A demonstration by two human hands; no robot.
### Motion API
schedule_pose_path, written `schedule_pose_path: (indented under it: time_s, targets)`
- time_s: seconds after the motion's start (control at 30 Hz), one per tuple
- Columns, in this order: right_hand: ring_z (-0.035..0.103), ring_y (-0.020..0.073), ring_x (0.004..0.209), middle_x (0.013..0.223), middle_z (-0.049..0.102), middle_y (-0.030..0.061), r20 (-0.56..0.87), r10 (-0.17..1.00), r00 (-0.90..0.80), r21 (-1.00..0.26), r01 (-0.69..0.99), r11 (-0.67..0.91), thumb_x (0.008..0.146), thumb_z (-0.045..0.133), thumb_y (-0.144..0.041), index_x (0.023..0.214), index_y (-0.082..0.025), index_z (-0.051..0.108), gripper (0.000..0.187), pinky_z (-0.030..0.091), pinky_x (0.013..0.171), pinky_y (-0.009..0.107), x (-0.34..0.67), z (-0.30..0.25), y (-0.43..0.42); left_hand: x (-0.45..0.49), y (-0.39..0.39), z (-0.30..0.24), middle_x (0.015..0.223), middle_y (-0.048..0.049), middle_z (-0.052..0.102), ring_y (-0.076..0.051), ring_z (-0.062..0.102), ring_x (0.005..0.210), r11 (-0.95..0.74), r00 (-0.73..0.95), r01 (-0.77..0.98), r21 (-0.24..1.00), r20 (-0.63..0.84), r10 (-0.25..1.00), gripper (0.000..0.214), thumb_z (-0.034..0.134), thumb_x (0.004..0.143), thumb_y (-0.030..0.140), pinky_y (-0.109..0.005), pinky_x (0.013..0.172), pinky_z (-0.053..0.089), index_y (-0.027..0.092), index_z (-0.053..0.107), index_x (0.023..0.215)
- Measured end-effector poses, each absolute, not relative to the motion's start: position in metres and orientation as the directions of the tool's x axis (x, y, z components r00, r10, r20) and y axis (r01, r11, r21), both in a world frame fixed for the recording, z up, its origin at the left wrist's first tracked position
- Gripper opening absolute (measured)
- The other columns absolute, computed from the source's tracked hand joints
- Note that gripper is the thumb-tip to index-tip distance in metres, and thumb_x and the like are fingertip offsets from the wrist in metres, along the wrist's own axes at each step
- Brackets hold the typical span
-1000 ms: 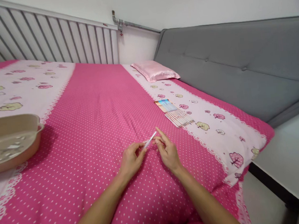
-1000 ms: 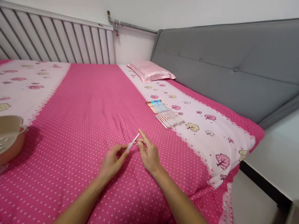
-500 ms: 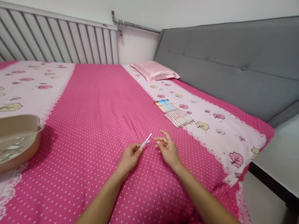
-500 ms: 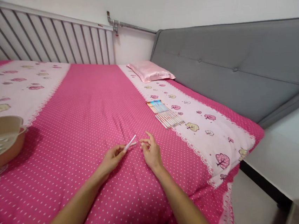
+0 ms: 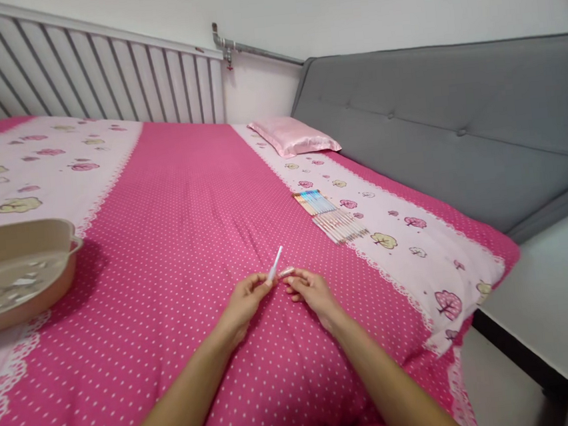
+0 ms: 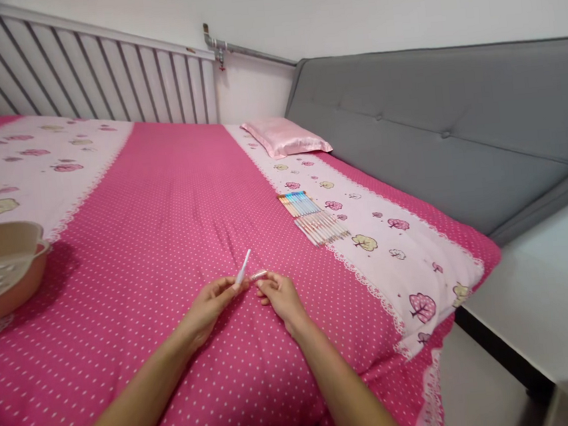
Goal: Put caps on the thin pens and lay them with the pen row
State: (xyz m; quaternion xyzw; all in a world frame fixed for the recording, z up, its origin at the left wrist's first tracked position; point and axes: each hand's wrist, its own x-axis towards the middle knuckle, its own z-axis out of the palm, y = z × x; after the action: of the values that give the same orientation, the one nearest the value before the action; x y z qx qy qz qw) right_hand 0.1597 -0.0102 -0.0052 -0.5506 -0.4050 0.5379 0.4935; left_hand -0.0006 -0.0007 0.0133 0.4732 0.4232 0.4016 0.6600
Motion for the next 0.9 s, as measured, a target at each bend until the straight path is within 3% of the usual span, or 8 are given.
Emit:
schedule_pose_path:
  time_s: [0.2,0.37,0.5,0.67,0.9]
  targets:
    - [0.058,0.0104,0.059,0.068,0.065,0.0027,-0.17,0.983,0.069,-0.973,-0.169,-0.157,0.063,0.071,-0.042,0.082,-0.014,0.066,0.034,0.045,0.053,0.021,0.152,0.0,-0.013,0.003,-0.004,0.016,0.098,-0.0078,0.068,-0.019,0.061,0.093,0.228,0.426,-0.219,0.949,-0.117,0.897,0.026,0.068,0.074,0.034,-0.033,0.091,0.042,0.015,0.066,0.091]
    - [0.06,0.0121,0.063,0.076,0.067,0.0047,-0.135,0.985,0.106,-0.976,-0.185,-0.114,0.067,0.068,-0.043,0.085,-0.016,0.063,0.033,0.045,0.052,0.021,0.155,0.004,-0.014,0.002,-0.005,0.018,0.102,-0.0093,0.066,-0.019,0.061,0.097,0.228,0.418,-0.226,0.947,-0.118,0.901,0.028,0.067,0.075,0.033,-0.034,0.094,0.042,0.014,0.063,0.095]
    - [0.06,0.0124,0.068,0.089,0.067,0.0061,-0.079,0.975,0.209,-0.98,-0.194,-0.037,0.073,0.063,-0.045,0.089,-0.018,0.059,0.031,0.046,0.052,0.02,0.168,0.012,-0.011,0.002,-0.003,0.014,0.095,-0.0093,0.065,-0.019,0.061,0.089,0.174,0.363,-0.103,0.979,-0.125,0.923,0.031,0.064,0.075,0.038,-0.035,0.087,0.044,0.013,0.061,0.093]
    - [0.057,0.0107,0.066,0.089,0.066,0.0042,0.032,0.939,0.342,-0.969,-0.22,0.113,0.073,0.064,-0.043,0.089,-0.02,0.058,0.029,0.045,0.05,0.019,0.183,0.023,-0.008,0.002,0.002,0.003,0.077,-0.0055,0.062,-0.017,0.057,0.071,0.047,0.354,0.111,0.993,-0.084,0.932,0.034,0.059,0.075,0.044,-0.031,0.068,0.044,0.013,0.061,0.086]
    - [0.055,0.0108,0.066,0.087,0.065,0.0046,0.152,0.933,0.327,-0.969,-0.139,0.206,0.079,0.059,-0.04,0.097,-0.018,0.057,0.028,0.043,0.051,0.02,0.186,0.031,-0.011,0.002,0.001,0.001,0.073,-0.0038,0.061,-0.015,0.054,0.065,-0.005,0.389,0.192,0.981,-0.071,0.918,0.035,0.055,0.076,0.046,-0.027,0.061,0.04,0.013,0.062,0.086]
